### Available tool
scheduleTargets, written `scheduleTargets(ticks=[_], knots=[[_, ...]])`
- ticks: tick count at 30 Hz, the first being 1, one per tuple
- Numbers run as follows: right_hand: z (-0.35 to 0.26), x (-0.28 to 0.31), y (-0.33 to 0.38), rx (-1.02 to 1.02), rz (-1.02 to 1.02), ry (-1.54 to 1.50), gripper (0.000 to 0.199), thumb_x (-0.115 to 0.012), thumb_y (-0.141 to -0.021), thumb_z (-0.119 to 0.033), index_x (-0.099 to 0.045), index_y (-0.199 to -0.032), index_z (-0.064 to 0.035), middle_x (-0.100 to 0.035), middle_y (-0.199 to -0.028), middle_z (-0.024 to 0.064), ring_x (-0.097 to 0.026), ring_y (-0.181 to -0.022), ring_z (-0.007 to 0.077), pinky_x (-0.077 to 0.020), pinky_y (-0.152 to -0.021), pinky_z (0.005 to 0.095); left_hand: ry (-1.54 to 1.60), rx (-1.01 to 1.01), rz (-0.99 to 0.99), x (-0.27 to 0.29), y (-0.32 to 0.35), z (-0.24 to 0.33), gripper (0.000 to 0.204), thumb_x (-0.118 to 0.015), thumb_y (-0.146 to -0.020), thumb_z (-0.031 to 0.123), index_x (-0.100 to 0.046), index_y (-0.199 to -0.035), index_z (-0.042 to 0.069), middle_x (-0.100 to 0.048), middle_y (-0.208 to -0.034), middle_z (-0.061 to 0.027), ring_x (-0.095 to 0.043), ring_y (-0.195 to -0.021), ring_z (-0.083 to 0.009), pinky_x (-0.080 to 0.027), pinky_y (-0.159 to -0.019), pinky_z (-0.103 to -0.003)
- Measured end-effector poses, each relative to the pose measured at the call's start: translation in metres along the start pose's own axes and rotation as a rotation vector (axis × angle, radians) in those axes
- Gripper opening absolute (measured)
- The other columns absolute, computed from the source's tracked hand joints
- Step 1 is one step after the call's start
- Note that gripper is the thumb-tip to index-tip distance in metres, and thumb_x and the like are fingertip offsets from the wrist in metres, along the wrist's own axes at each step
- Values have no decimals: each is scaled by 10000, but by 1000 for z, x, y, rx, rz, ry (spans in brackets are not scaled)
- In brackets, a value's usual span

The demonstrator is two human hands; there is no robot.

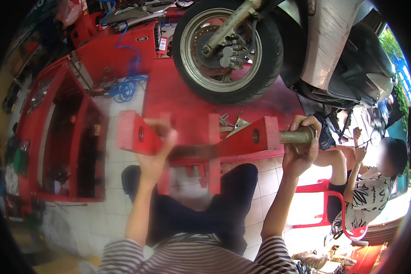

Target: The person picks up a large metal bolt and manually threads it through a red metal frame, turning it several times to secure it before picking up a metal plate.

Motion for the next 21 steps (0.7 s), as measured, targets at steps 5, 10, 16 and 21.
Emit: scheduleTargets(ticks=[5,10,16,21], knots=[[0,0,2,0,-105,-82,512,-497,-948,-468,-408,-1166,-13,-464,-961,146,-517,-775,124,-499,-596,175,109,-33,11,10,7,-17,136,-643,-914,7,-544,-996,50,-524,-806,7,-498,-628,-58,-401,-541,-213],[0,-2,2,-29,-13,-68,556,-522,-938,-495,-447,-1169,5,-507,-949,146,-518,-685,103,-400,-461,171,90,-83,95,8,7,-20,115,-644,-919,25,-536,-950,49,-498,-790,7,-480,-627,-64,-395,-552,-220],[-4,4,-2,-13,-46,-17,598,-564,-914,-507,-475,-1170,26,-549,-956,143,-501,-643,87,-374,-464,186,63,-92,131,-4,3,-9,175,-554,-952,12,-450,-817,50,-413,-738,-24,-404,-526,-91,-383,-542,-263],[-3,-3,-1,-9,-82,-89,590,-583,-916,-485,-491,-1177,36,-563,-964,138,-493,-613,73,-378,-484,185,36,-166,92,4,3,-11,159,-518,-956,18,-444,-818,45,-385,-692,-18,-394,-509,-88,-390,-534,-258]])
Point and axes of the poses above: each hand's wrist, its own y-axis away from the middle knuckle, its own x-axis out of the back of the hand, z = x × y, the point moved 4 cm from there along -y, towards the middle knuckle
